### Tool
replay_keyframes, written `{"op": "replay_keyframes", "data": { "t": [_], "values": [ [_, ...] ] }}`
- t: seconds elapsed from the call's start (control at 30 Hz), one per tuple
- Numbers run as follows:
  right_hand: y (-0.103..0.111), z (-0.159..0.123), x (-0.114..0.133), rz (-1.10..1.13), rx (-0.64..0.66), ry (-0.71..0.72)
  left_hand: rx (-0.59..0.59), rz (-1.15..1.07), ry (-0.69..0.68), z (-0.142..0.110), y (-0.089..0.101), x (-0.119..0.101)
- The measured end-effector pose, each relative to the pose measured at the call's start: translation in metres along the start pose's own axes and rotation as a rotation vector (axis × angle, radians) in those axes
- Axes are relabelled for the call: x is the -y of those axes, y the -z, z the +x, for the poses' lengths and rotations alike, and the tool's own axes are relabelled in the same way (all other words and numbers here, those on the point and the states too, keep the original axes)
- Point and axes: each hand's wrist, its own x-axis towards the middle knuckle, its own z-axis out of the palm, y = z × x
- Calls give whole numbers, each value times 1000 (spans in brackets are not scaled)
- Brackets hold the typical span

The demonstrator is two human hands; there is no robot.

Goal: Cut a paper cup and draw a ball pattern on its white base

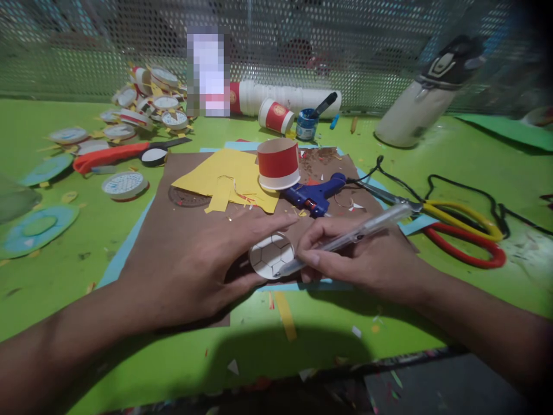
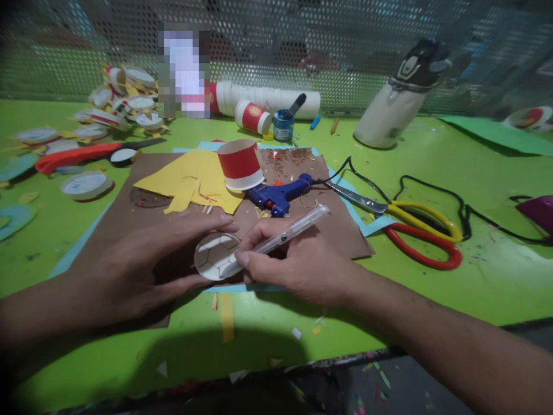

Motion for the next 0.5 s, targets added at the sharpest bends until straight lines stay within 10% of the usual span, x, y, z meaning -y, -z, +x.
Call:
{"op": "replay_keyframes", "data": {
  "t": [0.5],
  "values": [
    [4, 6, -17, 548, 0, -109, 18, 16, 35, 0, 2, 1]
  ]
}}
